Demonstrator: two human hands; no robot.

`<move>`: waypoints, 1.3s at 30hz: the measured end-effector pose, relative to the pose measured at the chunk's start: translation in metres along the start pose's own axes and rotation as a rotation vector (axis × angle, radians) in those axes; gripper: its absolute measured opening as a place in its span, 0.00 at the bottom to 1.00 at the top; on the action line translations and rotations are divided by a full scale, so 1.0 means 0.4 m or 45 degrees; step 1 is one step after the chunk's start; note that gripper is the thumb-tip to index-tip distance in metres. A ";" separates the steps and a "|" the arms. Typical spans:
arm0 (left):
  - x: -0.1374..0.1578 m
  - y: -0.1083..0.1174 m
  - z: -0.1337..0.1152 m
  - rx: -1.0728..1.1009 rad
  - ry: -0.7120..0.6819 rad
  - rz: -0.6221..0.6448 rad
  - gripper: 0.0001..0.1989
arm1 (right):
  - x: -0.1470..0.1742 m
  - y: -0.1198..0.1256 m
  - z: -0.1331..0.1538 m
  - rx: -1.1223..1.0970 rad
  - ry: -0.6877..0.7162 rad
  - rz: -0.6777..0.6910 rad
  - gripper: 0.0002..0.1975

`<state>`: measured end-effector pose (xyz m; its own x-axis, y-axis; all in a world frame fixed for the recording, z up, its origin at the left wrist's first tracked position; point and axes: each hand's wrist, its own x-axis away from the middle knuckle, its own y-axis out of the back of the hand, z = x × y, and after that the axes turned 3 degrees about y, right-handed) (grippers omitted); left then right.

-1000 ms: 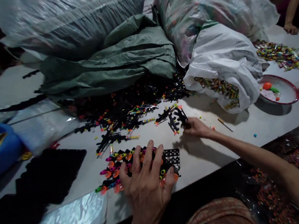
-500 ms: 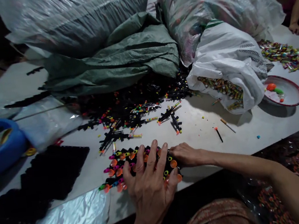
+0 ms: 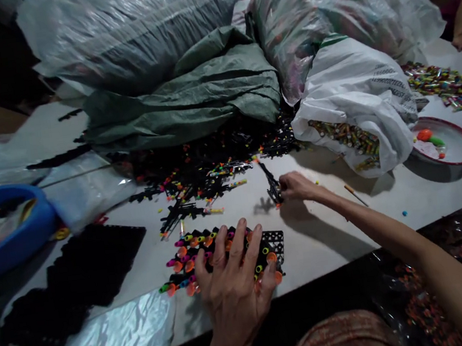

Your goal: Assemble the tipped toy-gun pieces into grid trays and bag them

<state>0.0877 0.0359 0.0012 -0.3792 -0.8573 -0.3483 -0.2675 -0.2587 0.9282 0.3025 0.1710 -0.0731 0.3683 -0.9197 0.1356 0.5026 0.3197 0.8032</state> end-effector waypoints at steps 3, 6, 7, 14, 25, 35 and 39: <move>-0.003 -0.002 0.000 0.002 0.015 0.001 0.28 | 0.052 -0.074 0.046 -0.311 0.117 0.111 0.06; -0.005 -0.004 0.000 0.001 0.007 0.010 0.29 | 0.063 -0.128 0.077 -0.562 0.237 0.114 0.07; -0.005 -0.004 0.000 0.000 0.002 0.013 0.29 | 0.063 -0.139 0.082 -0.567 0.265 0.112 0.06; -0.010 -0.001 0.002 -0.013 -0.017 0.026 0.30 | 0.060 -0.145 0.131 0.118 0.455 0.243 0.06; -0.004 0.003 0.005 -0.030 -0.011 -0.007 0.25 | -0.149 0.042 -0.037 0.520 0.282 0.016 0.13; -0.008 -0.006 0.000 0.075 0.048 -0.028 0.25 | 0.112 -0.144 0.005 -0.329 0.138 0.037 0.05; -0.009 -0.005 0.000 0.069 0.039 -0.031 0.25 | 0.146 -0.220 0.050 -0.678 0.203 0.087 0.08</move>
<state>0.0897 0.0393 0.0008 -0.3446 -0.8645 -0.3658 -0.3243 -0.2560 0.9107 0.2642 0.0846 -0.1245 0.5071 -0.8602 0.0542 0.7837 0.4863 0.3865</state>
